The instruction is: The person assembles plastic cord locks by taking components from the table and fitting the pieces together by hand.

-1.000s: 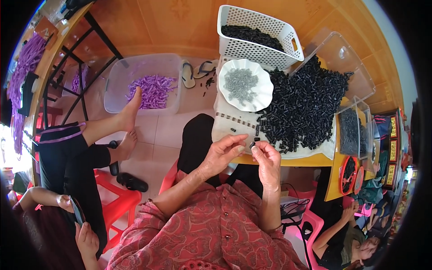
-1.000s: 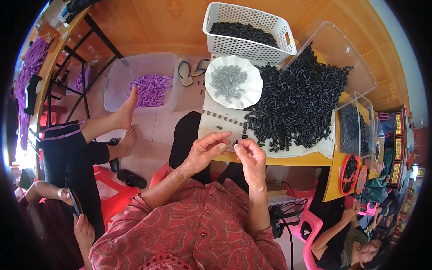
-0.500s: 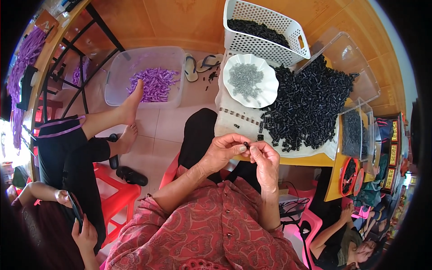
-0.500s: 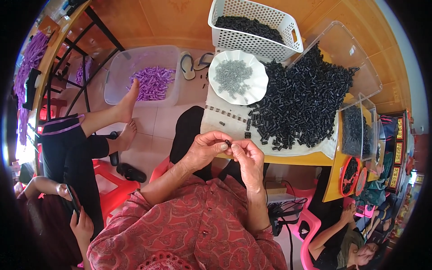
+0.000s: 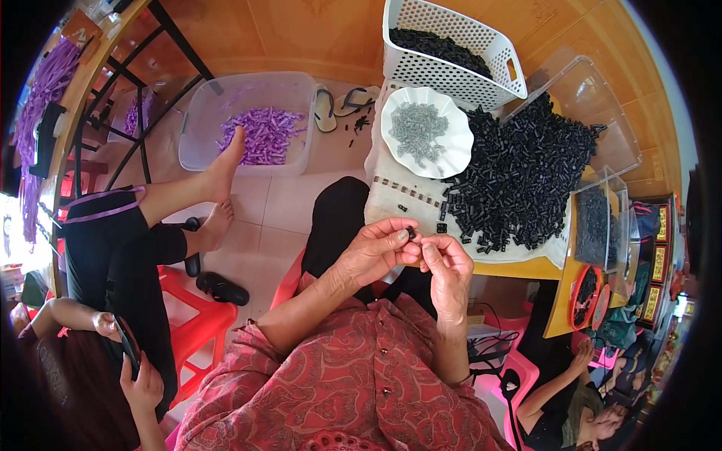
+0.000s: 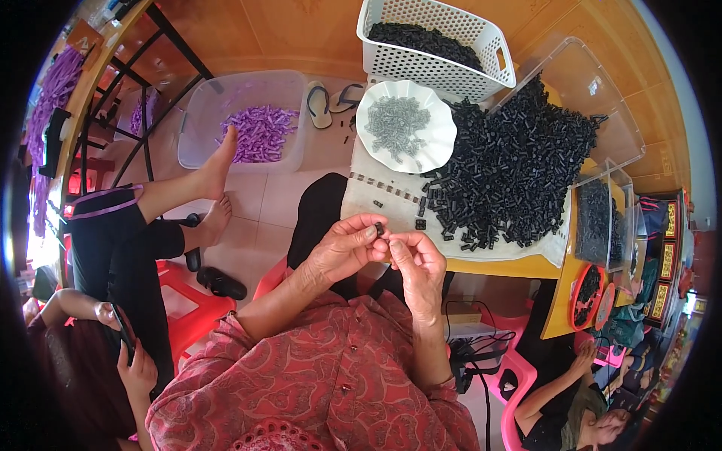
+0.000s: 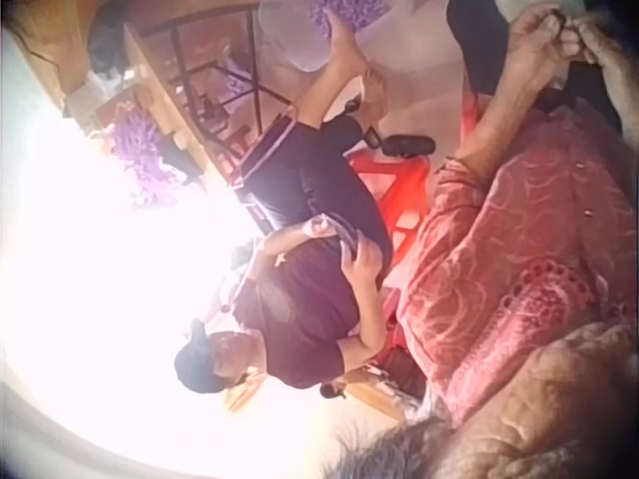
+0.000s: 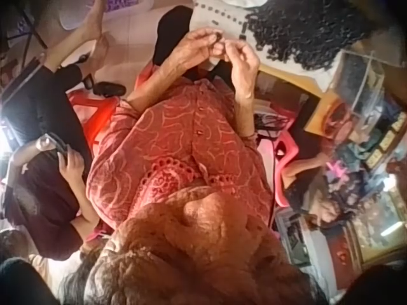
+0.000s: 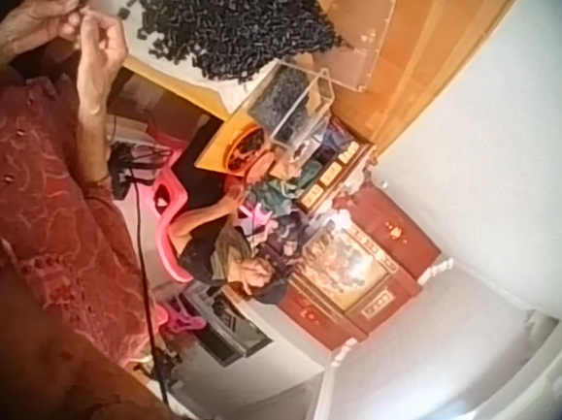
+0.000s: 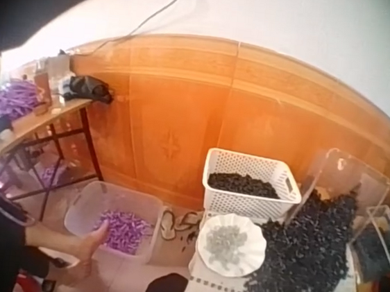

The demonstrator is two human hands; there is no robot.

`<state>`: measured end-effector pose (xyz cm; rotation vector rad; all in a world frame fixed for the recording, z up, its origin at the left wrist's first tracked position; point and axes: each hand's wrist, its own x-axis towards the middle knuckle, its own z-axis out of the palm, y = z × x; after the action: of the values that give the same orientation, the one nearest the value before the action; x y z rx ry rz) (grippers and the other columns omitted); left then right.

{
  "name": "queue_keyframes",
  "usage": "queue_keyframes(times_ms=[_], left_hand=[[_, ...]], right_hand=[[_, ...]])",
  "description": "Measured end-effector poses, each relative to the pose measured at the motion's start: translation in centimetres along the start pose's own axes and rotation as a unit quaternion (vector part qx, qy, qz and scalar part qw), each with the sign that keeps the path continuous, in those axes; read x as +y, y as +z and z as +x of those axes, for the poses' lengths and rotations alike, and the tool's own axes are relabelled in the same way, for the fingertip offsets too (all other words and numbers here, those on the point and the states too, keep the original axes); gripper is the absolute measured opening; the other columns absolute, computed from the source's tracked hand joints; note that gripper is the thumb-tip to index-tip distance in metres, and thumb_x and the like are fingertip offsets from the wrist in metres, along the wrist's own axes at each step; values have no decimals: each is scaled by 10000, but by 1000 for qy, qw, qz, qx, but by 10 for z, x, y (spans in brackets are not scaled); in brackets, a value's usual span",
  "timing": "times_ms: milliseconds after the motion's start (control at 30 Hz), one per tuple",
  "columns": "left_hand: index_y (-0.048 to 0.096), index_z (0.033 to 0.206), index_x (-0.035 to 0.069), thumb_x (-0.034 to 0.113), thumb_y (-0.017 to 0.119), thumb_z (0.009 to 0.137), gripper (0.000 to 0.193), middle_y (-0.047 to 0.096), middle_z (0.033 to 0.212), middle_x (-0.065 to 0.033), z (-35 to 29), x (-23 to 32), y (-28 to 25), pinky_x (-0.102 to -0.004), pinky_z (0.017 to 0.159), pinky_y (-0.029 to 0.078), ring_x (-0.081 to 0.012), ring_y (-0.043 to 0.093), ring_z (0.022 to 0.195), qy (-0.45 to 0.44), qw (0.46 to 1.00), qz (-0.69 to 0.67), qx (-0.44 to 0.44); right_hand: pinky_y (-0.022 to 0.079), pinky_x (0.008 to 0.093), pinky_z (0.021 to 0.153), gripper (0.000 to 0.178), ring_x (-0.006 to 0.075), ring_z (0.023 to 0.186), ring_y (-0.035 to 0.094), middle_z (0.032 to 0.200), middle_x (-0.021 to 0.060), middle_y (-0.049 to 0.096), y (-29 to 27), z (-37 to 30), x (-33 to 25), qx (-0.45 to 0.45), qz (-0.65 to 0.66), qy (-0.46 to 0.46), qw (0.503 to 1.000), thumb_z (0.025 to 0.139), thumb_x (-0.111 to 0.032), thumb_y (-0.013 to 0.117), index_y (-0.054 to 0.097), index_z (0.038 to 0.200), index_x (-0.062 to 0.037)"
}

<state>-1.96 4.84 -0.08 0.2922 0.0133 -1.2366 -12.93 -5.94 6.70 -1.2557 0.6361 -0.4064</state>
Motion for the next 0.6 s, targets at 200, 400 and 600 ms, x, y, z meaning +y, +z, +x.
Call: queue_keyframes(times_ms=[200,400,600], left_hand=[[569,1219,-18,79,562,957,280,659,1042,-134,0,1,0,-335,811,578,-192,674,874,12,1000,8,-1],[614,1195,18,81,560,955,253,667,988,-79,-4,2,10,-330,805,553,-142,653,826,19,988,154,24],[583,1210,4,79,570,952,268,662,937,-55,-4,6,14,-301,779,560,-131,656,811,46,969,240,48]], right_hand=[[450,204,673,101,67,725,538,868,15,622,8,-2,-4,23,-36,-21,999,903,-40,656,637,992,3],[489,217,662,201,89,752,582,928,33,571,5,1,4,22,-150,-123,981,889,23,639,648,1089,4],[479,211,598,192,100,700,592,899,67,583,8,1,1,14,-299,-200,933,885,11,640,672,1071,-24]])
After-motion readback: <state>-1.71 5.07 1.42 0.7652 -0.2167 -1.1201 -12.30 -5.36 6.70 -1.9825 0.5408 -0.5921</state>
